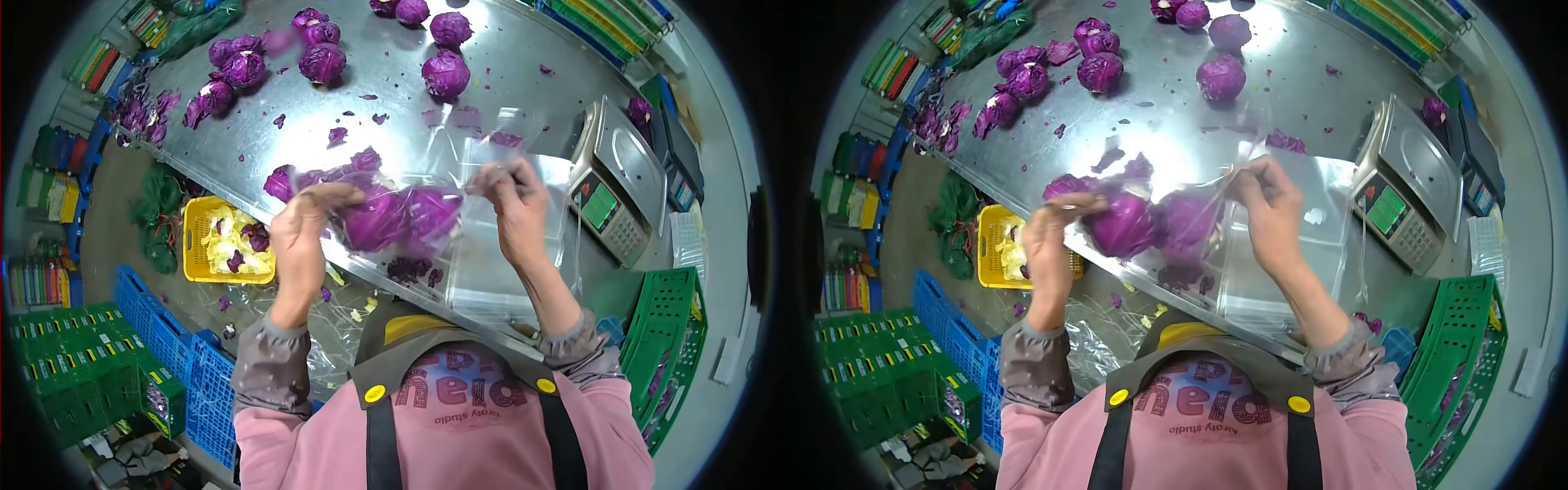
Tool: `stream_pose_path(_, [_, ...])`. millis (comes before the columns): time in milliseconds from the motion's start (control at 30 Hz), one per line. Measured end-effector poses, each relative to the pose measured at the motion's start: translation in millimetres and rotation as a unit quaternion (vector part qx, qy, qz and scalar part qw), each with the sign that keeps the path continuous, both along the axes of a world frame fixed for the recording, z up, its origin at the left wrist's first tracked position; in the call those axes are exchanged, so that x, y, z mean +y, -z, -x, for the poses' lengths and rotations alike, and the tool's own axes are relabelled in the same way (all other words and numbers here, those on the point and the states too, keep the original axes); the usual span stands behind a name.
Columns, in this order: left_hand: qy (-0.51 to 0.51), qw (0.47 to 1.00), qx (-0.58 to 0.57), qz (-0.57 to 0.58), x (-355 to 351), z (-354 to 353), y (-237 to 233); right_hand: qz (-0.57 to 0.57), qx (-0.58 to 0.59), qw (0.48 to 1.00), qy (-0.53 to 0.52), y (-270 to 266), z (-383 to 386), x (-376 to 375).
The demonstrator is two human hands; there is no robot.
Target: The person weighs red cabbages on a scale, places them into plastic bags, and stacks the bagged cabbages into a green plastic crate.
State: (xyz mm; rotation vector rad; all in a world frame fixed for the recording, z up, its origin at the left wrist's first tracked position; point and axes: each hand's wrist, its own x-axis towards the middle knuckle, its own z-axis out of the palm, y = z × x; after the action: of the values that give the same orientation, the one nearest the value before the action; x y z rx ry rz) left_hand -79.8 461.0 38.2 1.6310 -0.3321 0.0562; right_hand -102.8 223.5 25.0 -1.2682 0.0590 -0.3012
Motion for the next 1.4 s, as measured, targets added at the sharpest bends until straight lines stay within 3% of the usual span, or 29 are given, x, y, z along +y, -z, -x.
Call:
stream_pose_path(67, [-0.004,0.997,0.046,-0.07,-0.7,-10.3,36.5,0.174,0.004,0.985,-0.01,45.8,-16.1,-10.8])
stream_pose_path(100, [-0.042,0.982,0.108,-0.15,-0.9,-12.8,53.0,0.177,0.029,0.984,-0.023,67.0,-23.0,-10.5])
stream_pose_path(167, [-0.046,0.991,0.104,-0.068,2.1,-32.0,87.4,0.179,0.054,0.982,-0.035,78.5,-33.0,-5.1])
stream_pose_path(267, [-0.068,0.981,0.14,-0.116,8.5,-42.1,103.2,0.213,0.114,0.967,-0.081,68.5,-45.5,11.7])
stream_pose_path(300, [-0.066,0.981,0.141,-0.117,10.9,-41.2,97.6,0.212,0.115,0.967,-0.079,61.8,-46.1,14.2])
stream_pose_path(367, [-0.065,0.994,0.08,-0.028,14.5,-35.3,68.5,0.219,-0.005,0.974,-0.061,37.6,-49.2,15.5])
stream_pose_path(433, [-0.071,0.997,-0.008,-0.026,15.7,-26.7,32.9,0.271,-0.007,0.962,-0.044,2.4,-35.4,10.5])
stream_pose_path(500, [-0.08,0.996,-0.019,0.038,13.8,-28.8,2.7,0.106,-0.05,0.993,0.01,-11.9,-30.7,0.7])
stream_pose_path(533, [-0.087,0.991,-0.032,0.099,12.9,-30.3,-4.0,0.107,-0.05,0.993,0.009,-20.9,-31.3,0.7])
stream_pose_path(633, [-0.021,0.994,-0.09,0.052,9.9,-67.2,-8.7,0.101,-0.089,0.991,0.02,-29.9,-42.4,-2.4])
stream_pose_path(700, [-0.007,1.0,0.002,-0.019,4.0,-77.3,1.5,0.088,-0.022,0.996,-0.003,-4.9,-57.0,-11.9])
stream_pose_path(800, [-0.004,0.979,0.205,-0.013,2.4,-69.8,38.3,0.093,0.071,0.993,0.002,32.0,-36.3,-12.8])
stream_pose_path(900, [0.024,0.918,0.384,0.097,15.3,-29.3,81.0,0.048,0.187,0.981,-0.012,50.8,12.8,-6.4])
stream_pose_path(967, [0.029,0.843,0.518,0.142,22.0,0.3,95.2,-0.001,0.263,0.965,-0.02,65.8,40.2,-4.5])
stream_pose_path(1100, [-0.005,0.803,0.572,0.166,26.2,28.1,109.3,-0.061,0.303,0.949,-0.059,92.5,67.4,-8.4])
stream_pose_path(1167, [0.018,0.819,0.554,0.146,25.8,30.2,109.3,0.041,0.285,0.953,-0.096,72.7,63.1,-11.1])
stream_pose_path(1233, [0.012,0.812,0.559,0.169,24.6,28.7,105.4,0.075,0.284,0.95,-0.105,48.4,51.5,-9.5])
stream_pose_path(1300, [0.03,0.806,0.562,0.183,26.9,27.5,108.2,0.287,0.214,0.93,-0.079,30.2,34.4,0.3])
stream_pose_path(1400, [0.04,0.81,0.555,0.184,28.9,27.8,115.4,0.374,0.156,0.914,-0.028,20.6,-0.1,17.0])
